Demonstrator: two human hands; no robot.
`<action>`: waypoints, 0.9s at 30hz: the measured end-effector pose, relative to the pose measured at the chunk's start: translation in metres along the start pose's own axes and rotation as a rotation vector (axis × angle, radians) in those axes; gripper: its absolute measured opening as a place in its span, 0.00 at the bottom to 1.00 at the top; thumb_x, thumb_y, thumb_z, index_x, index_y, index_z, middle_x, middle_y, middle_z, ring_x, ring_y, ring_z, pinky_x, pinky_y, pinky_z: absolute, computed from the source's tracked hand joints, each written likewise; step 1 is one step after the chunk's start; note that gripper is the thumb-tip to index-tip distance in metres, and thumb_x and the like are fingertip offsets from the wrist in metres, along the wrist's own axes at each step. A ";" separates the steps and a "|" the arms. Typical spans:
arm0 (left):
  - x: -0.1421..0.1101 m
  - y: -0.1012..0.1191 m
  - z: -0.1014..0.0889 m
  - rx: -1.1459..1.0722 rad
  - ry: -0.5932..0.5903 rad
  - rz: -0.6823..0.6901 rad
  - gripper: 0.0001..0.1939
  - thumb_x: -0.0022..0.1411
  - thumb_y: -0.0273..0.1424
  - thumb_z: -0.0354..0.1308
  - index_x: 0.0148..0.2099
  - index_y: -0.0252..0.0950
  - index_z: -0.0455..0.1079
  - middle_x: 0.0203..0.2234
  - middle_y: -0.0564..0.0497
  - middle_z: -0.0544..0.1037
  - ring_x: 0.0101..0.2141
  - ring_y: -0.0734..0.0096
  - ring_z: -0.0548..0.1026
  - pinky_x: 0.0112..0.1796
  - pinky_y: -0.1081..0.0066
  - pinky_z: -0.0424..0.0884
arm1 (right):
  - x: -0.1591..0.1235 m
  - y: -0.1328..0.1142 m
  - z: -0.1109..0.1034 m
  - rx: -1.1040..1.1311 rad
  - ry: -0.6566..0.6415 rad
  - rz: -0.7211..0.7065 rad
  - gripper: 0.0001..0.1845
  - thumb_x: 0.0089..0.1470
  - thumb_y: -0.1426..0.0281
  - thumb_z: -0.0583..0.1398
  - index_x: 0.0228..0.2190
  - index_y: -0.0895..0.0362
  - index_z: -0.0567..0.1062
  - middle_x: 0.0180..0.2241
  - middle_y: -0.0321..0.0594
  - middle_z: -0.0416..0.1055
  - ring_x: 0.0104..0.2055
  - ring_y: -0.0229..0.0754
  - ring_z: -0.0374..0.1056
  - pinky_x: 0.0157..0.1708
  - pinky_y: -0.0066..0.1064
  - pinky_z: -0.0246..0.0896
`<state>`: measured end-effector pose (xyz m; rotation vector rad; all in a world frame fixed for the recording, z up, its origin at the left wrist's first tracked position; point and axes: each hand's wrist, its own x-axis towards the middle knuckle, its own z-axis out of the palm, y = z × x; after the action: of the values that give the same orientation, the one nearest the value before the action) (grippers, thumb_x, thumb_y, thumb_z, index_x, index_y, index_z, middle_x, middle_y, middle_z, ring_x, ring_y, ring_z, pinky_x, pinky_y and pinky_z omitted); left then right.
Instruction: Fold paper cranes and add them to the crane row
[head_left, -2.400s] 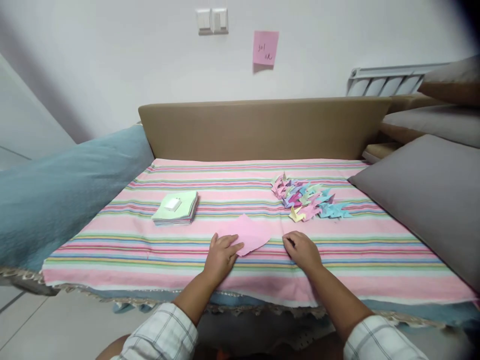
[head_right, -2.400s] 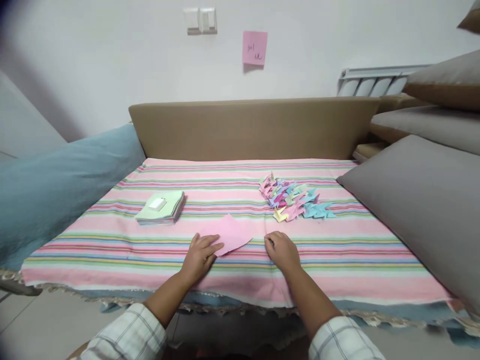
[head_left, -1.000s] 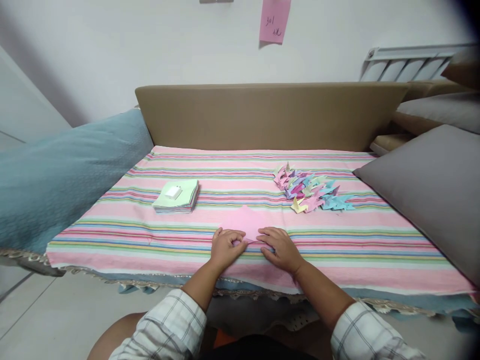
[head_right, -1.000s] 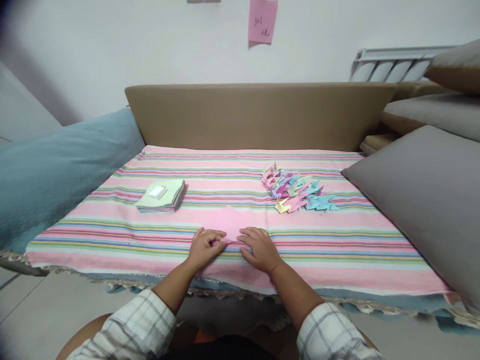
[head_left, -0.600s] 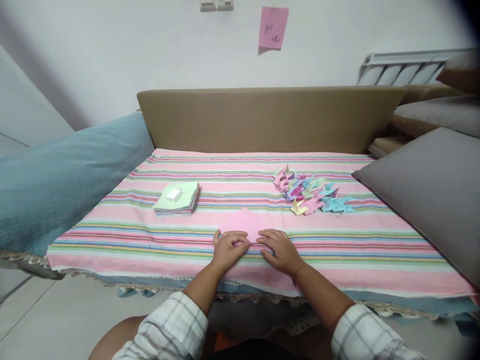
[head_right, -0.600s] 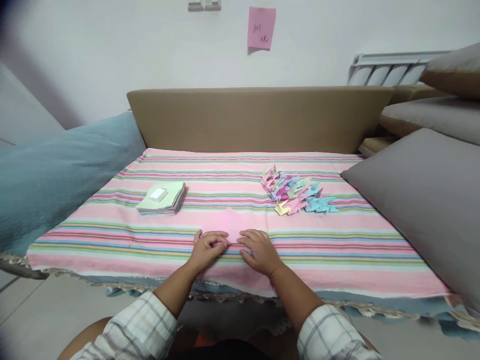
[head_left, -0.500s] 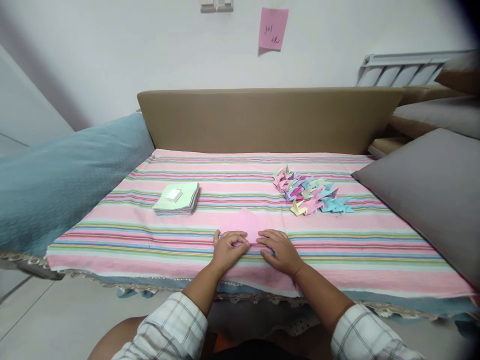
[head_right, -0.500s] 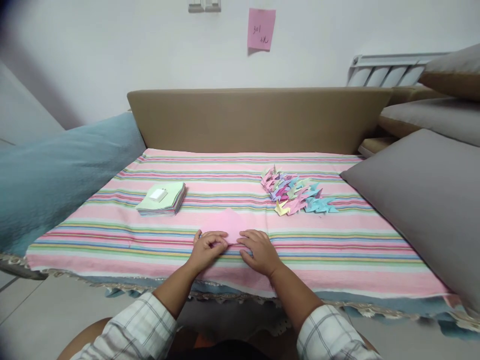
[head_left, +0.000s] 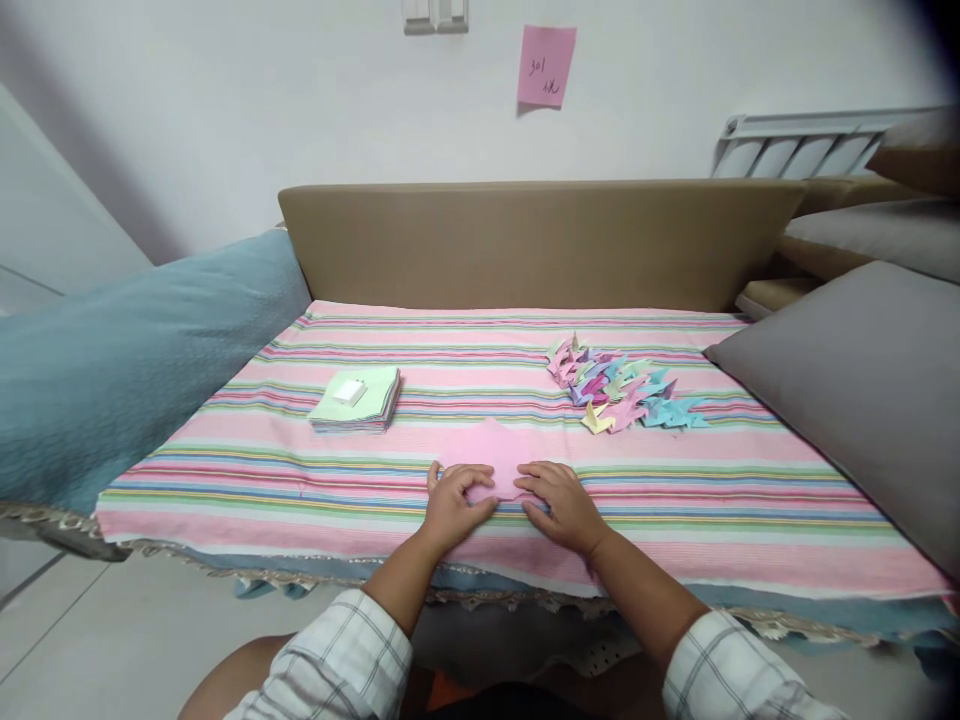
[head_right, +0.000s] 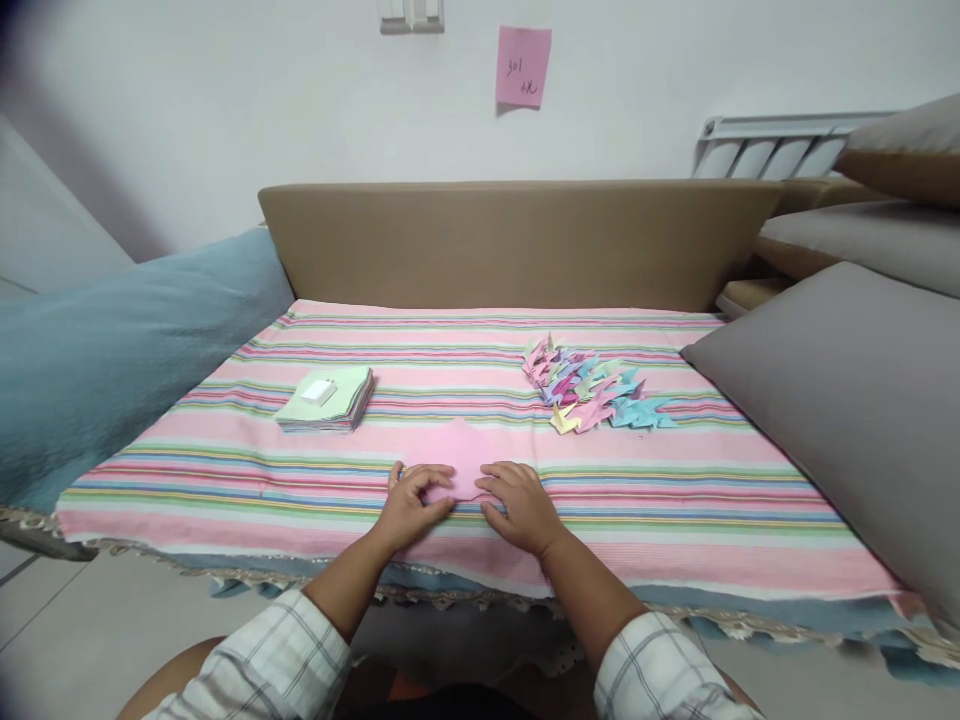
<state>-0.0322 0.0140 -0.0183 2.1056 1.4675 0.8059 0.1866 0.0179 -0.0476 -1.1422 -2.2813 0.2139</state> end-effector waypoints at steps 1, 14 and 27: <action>-0.001 -0.002 -0.003 0.076 -0.001 0.057 0.17 0.49 0.34 0.60 0.44 0.46 0.70 0.47 0.52 0.75 0.50 0.59 0.67 0.57 0.45 0.36 | 0.000 0.000 0.000 -0.002 0.013 -0.001 0.16 0.53 0.65 0.55 0.44 0.52 0.72 0.49 0.42 0.69 0.51 0.47 0.61 0.50 0.42 0.52; 0.011 -0.039 -0.024 0.366 0.038 0.191 0.17 0.54 0.33 0.55 0.48 0.45 0.69 0.50 0.48 0.72 0.52 0.60 0.66 0.56 0.49 0.47 | -0.004 0.002 0.004 -0.038 0.113 0.036 0.19 0.51 0.62 0.57 0.44 0.55 0.71 0.49 0.45 0.66 0.52 0.50 0.58 0.50 0.44 0.50; 0.003 -0.036 -0.025 0.357 0.091 0.271 0.23 0.49 0.41 0.61 0.48 0.44 0.70 0.40 0.49 0.76 0.44 0.59 0.69 0.56 0.52 0.48 | -0.005 0.001 0.002 0.016 0.108 0.049 0.15 0.55 0.62 0.55 0.42 0.53 0.72 0.44 0.43 0.71 0.48 0.47 0.63 0.48 0.41 0.53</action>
<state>-0.0727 0.0300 -0.0229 2.6084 1.4802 0.7903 0.1889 0.0145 -0.0517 -1.1741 -2.1557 0.1849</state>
